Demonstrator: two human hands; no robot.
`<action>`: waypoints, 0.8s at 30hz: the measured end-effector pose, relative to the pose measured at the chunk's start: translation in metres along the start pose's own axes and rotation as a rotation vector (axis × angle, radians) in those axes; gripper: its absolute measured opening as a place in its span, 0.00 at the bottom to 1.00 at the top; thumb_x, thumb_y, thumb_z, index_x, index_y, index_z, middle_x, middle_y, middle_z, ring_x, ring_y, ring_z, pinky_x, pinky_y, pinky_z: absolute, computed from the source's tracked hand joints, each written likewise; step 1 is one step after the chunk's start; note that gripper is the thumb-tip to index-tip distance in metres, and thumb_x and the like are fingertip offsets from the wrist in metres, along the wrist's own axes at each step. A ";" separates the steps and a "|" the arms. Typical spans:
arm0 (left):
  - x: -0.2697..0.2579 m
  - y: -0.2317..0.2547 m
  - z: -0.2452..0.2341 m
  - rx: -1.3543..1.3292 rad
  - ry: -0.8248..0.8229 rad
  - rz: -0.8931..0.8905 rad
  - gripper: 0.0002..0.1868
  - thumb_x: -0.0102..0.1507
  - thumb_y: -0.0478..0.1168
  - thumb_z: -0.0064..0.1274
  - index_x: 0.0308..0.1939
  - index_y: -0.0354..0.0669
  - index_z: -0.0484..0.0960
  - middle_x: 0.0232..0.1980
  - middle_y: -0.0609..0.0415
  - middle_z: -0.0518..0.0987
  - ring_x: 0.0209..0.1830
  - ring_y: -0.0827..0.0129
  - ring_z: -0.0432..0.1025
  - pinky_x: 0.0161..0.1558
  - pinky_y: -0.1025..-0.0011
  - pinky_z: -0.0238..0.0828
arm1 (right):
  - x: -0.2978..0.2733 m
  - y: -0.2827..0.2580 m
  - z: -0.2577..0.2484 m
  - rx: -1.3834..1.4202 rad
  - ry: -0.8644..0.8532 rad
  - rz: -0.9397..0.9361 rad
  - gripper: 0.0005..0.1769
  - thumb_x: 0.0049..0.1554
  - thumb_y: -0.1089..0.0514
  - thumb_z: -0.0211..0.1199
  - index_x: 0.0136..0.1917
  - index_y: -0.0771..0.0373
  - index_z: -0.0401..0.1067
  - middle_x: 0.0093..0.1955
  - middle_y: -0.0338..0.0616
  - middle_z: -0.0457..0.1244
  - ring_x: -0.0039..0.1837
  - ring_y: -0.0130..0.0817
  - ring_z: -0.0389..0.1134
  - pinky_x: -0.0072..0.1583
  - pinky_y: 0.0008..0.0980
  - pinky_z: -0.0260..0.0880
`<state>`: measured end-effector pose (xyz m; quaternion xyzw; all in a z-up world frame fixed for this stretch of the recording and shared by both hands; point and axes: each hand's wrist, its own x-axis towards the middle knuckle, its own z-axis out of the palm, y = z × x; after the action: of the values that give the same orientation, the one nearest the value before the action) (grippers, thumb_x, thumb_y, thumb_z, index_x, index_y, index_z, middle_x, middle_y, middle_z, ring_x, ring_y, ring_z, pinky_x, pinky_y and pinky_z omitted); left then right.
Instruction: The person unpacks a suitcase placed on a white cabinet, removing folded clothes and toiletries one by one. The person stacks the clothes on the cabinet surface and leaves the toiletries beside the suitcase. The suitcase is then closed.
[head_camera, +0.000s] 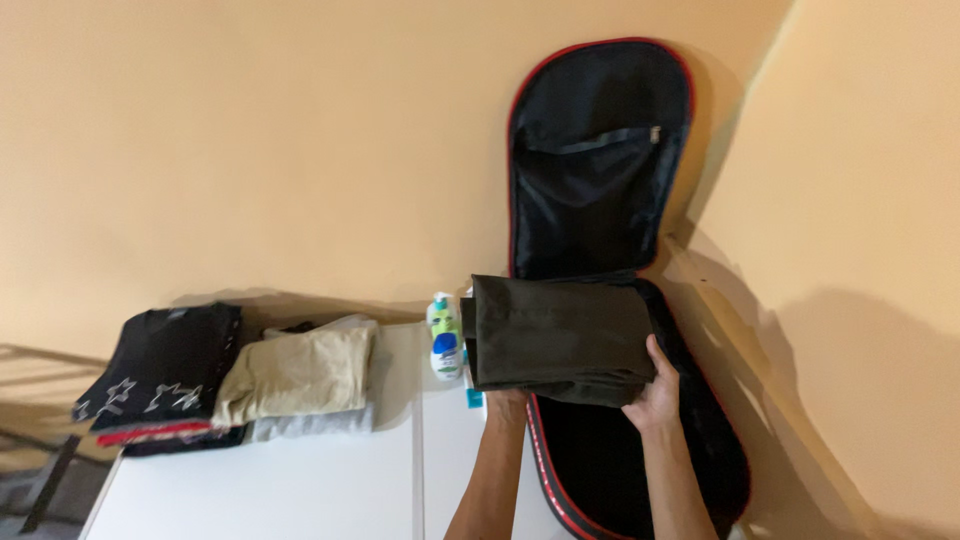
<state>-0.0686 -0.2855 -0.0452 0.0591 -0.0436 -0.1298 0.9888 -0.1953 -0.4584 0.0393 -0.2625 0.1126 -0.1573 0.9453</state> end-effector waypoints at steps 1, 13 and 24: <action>-0.001 0.012 0.002 -0.093 0.010 -0.038 0.31 0.69 0.58 0.34 0.67 0.40 0.70 0.68 0.42 0.73 0.64 0.48 0.70 0.62 0.52 0.73 | 0.003 0.007 0.004 -0.004 -0.003 0.013 0.30 0.61 0.44 0.60 0.69 0.65 0.70 0.68 0.49 0.65 0.68 0.46 0.66 0.68 0.47 0.64; -0.004 0.157 0.018 -0.018 -0.160 0.160 0.30 0.72 0.55 0.36 0.71 0.39 0.68 0.71 0.41 0.71 0.67 0.49 0.69 0.65 0.52 0.71 | 0.048 0.118 0.049 -0.012 -0.066 0.243 0.29 0.58 0.47 0.65 0.66 0.67 0.70 0.65 0.52 0.66 0.66 0.47 0.67 0.68 0.46 0.66; 0.014 0.335 -0.072 0.070 0.029 0.314 0.28 0.72 0.54 0.41 0.69 0.39 0.69 0.70 0.45 0.73 0.66 0.53 0.70 0.68 0.56 0.68 | 0.078 0.290 0.102 -0.070 -0.146 0.409 0.29 0.56 0.54 0.68 0.68 0.65 0.70 0.66 0.52 0.66 0.67 0.48 0.67 0.68 0.48 0.68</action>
<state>0.0367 0.0401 -0.0729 0.0878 -0.0427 0.0287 0.9948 -0.0242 -0.2041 -0.0399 -0.2776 0.1000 0.0614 0.9535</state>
